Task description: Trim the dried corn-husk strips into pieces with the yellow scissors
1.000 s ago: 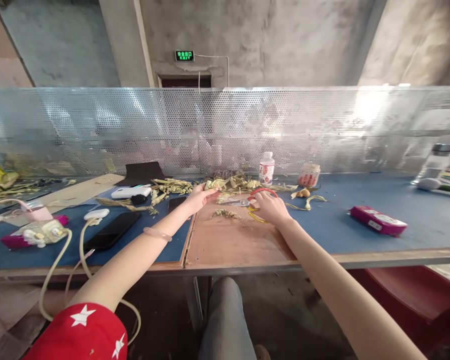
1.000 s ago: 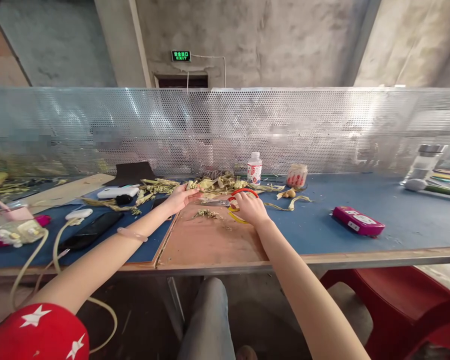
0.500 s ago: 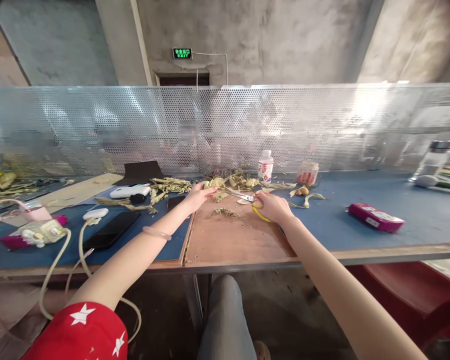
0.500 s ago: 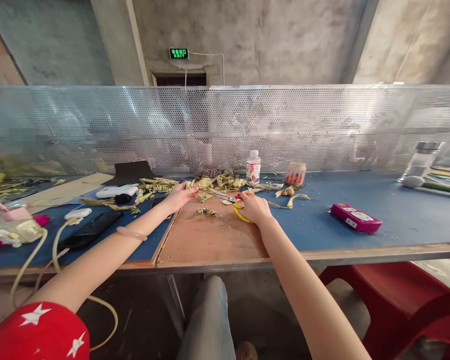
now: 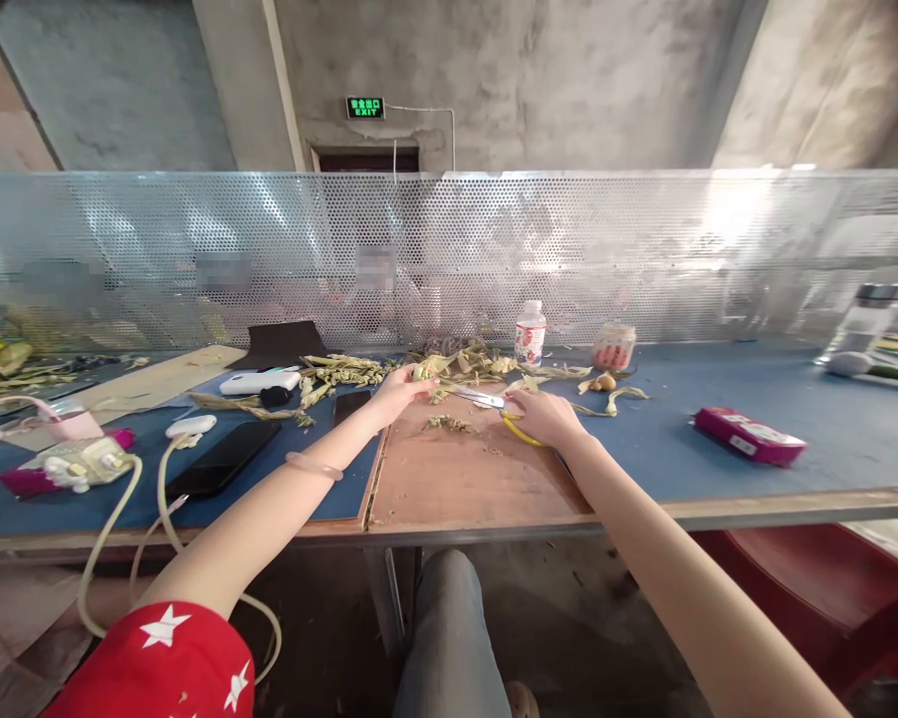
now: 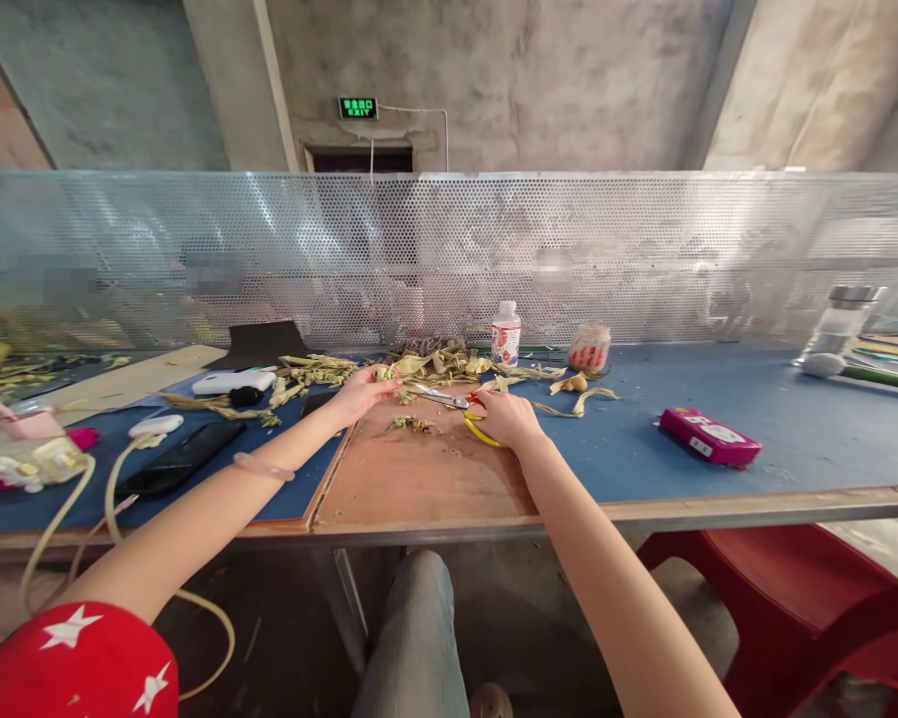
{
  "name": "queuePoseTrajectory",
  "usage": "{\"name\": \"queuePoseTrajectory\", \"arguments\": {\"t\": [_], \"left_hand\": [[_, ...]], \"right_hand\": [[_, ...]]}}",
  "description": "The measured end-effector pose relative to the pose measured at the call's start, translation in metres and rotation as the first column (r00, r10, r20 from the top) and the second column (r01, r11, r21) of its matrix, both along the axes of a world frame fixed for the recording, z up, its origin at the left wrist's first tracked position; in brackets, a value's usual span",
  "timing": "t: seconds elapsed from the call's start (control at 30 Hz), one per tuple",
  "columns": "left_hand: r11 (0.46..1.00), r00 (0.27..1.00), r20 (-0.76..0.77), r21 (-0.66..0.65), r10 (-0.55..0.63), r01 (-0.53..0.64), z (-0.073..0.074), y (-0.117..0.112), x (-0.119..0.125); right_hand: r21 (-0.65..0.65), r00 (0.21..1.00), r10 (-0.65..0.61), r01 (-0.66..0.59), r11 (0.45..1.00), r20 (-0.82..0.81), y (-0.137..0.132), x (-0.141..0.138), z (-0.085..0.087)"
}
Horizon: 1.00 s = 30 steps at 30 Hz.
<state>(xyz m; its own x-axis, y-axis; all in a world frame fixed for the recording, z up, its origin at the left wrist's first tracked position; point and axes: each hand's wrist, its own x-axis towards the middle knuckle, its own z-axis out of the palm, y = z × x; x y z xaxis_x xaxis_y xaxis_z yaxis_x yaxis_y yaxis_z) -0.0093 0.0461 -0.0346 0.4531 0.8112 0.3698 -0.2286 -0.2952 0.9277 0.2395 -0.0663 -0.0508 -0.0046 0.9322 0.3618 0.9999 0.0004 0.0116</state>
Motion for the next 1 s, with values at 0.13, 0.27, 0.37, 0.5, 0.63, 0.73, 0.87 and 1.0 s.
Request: {"name": "queuePoseTrajectory", "arguments": {"t": [0.13,0.27,0.37,0.5,0.63,0.73,0.87,1.0], "left_hand": [[1.000,1.000,-0.027,0.002,0.013,-0.013,0.0011,-0.0016,-0.0002],[1.000,0.998,-0.051,0.002,0.022,-0.022,0.0022,-0.0029,-0.0003],[1.000,0.998,-0.057,0.005,0.028,-0.027,0.0022,-0.0033,0.0001],[0.999,0.998,-0.051,-0.008,0.041,-0.042,0.0031,-0.0059,0.0006],[0.996,0.997,-0.030,-0.031,0.077,-0.078,0.0047,-0.0070,-0.0006],[0.994,0.995,-0.003,-0.045,0.095,-0.095,0.0052,-0.0054,-0.0024],[0.996,0.999,0.008,-0.078,0.051,-0.050,0.0051,-0.0043,-0.0031],[0.994,1.000,-0.003,-0.112,-0.017,0.017,0.0041,-0.0054,-0.0009]], "right_hand": [[-0.016,1.000,0.015,-0.015,1.000,0.003,-0.0006,-0.0006,0.0007],[-0.023,1.000,0.019,-0.019,1.000,0.004,-0.0004,-0.0019,0.0015],[-0.025,1.000,0.014,-0.014,1.000,0.002,0.0003,-0.0023,0.0012],[0.004,1.000,-0.008,0.008,1.000,-0.003,0.0011,-0.0019,0.0005],[0.105,0.999,-0.040,0.042,0.994,-0.015,0.0000,-0.0019,0.0007],[0.184,0.998,-0.051,0.055,0.981,-0.024,-0.0020,-0.0034,0.0015],[0.251,0.998,-0.055,0.061,0.966,-0.032,-0.0038,-0.0055,0.0028],[0.277,0.994,-0.092,0.103,0.955,-0.052,-0.0028,-0.0049,0.0036]]}}
